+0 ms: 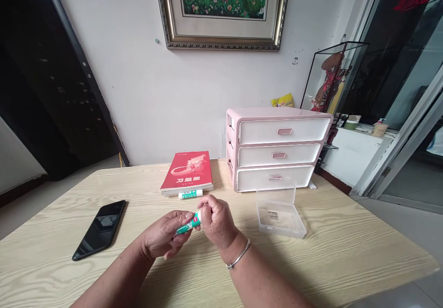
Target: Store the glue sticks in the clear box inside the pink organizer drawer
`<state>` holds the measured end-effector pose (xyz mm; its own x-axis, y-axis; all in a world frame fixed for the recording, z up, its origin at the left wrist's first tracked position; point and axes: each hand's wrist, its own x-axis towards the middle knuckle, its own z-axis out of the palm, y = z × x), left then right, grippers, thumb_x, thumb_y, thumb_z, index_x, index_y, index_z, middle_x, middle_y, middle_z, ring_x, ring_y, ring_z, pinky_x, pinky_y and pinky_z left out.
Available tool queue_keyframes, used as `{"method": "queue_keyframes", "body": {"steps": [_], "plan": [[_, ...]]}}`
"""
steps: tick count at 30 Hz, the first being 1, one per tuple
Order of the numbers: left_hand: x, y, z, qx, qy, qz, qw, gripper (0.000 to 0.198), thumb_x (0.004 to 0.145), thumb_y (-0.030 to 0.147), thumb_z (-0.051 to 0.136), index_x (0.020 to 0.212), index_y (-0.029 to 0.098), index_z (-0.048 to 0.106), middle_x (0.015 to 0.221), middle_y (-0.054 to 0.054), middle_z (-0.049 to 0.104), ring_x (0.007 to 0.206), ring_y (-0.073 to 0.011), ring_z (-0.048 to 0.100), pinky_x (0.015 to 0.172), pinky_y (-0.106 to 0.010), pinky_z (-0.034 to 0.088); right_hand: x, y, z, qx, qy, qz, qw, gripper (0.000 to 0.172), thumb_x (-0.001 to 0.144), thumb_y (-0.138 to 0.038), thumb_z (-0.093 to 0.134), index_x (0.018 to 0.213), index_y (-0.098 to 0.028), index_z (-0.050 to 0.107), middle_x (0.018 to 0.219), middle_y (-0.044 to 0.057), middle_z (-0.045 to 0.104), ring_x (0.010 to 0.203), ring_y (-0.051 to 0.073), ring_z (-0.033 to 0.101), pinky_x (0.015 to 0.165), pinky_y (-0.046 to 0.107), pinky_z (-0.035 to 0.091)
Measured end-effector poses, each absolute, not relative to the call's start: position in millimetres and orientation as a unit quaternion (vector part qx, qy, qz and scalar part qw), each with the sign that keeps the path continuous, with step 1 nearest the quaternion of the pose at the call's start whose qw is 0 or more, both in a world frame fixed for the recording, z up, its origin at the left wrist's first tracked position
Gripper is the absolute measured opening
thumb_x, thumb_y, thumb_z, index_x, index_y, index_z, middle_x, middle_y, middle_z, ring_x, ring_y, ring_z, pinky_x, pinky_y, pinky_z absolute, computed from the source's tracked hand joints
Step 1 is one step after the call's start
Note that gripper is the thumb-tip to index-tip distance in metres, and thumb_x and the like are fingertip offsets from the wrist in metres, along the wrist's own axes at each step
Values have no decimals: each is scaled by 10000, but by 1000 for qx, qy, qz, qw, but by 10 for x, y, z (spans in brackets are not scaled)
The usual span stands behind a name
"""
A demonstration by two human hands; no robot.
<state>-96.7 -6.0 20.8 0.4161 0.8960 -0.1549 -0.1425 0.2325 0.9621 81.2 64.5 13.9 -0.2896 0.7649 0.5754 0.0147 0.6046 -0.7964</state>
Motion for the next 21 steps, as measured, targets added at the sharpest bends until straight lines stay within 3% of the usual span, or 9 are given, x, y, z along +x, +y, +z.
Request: {"method": "queue_keyframes", "body": {"steps": [2,4,7,9,12,16,21], "plan": [[-1017,-62,224,477,381,407,679,486,884,616,539,920,136,607,471,115,287,329,-35,146,271,-179,295,911,731,204,-325,-671,288,601,202,863,-211,386,753,-212,555,532,-49,451,472,119,436,478,220,346],[-1048,-52,251,478,394,466,632,499,897,618,514,993,137,606,504,106,295,360,-47,169,300,-184,311,952,805,231,-379,-653,243,609,207,878,-213,365,783,-218,549,528,-52,431,475,131,412,491,237,329],[-1072,-8,260,537,487,505,468,457,913,583,513,1073,163,599,630,42,462,476,-89,382,442,-213,420,872,836,172,-414,-728,205,506,216,932,-238,346,924,-209,561,691,2,608,621,166,554,602,262,383],[-1111,47,202,593,582,462,311,397,919,525,526,1104,185,615,816,-27,607,686,-153,561,619,-262,489,789,829,100,-438,-766,180,435,247,980,-265,316,1000,-196,552,816,46,674,747,194,618,664,278,391],[-1223,169,21,643,651,381,132,356,927,408,510,1200,209,623,1127,-95,661,1012,-252,616,865,-357,487,745,846,16,-487,-795,141,333,276,1018,-272,297,1030,-182,557,844,68,698,790,214,645,663,291,369],[-1341,357,-210,677,655,330,61,374,938,285,443,1236,174,639,1194,-138,654,1126,-284,600,961,-412,476,814,907,-23,-529,-807,110,239,250,1016,-259,366,1005,-175,601,905,85,713,850,226,656,689,296,374],[-1355,427,-251,688,654,312,36,380,930,193,423,1222,150,662,1214,-153,652,1154,-296,579,1003,-441,465,862,891,-77,-485,-836,95,240,208,936,-194,531,1120,-158,621,1067,91,691,1023,229,616,859,284,398]]}}
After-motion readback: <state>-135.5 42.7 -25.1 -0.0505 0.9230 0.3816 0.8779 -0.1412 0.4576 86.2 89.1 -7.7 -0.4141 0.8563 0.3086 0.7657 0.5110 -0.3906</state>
